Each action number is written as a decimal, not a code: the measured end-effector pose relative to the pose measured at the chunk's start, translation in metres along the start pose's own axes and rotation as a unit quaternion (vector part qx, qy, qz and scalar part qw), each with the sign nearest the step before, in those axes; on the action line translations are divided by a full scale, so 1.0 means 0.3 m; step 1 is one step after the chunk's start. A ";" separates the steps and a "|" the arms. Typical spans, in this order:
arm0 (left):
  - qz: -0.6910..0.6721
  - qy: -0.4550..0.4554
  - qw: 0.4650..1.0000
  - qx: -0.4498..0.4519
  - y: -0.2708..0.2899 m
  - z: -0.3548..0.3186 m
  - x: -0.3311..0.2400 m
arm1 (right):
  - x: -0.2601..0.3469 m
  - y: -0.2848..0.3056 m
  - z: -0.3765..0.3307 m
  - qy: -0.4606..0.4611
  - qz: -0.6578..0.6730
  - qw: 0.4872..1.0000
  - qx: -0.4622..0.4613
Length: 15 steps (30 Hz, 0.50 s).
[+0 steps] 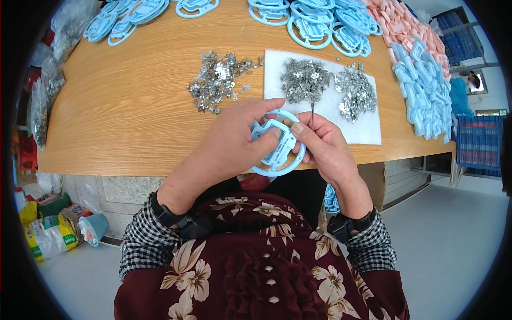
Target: Assembling small metal components onto circular blue plastic parts at a workshop table.
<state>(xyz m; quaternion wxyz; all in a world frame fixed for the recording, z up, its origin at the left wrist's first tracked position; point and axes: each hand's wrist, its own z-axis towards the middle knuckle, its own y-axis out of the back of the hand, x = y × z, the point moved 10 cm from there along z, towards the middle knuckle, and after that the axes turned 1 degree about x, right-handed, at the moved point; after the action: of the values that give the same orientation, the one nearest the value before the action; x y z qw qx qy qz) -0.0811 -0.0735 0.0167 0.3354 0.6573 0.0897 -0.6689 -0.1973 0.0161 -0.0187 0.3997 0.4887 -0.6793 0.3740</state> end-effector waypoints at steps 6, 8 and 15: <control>0.019 -0.006 1.000 -0.003 -0.017 -0.003 -0.003 | 0.024 -0.014 -0.015 0.019 0.045 0.999 -0.012; -0.230 0.116 0.966 0.016 -0.051 -0.007 0.110 | 0.060 -0.025 -0.014 0.032 0.086 0.996 0.017; -0.669 0.237 0.698 0.097 -0.148 -0.035 0.083 | 0.182 -0.036 0.010 0.198 -0.092 0.975 -0.031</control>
<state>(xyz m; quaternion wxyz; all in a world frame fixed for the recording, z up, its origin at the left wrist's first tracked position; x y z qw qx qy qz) -0.0953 -0.0422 -0.0223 -0.2981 0.5896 0.5171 -0.5441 -0.1984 -0.0091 0.0310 0.5738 0.4529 -0.5503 0.4035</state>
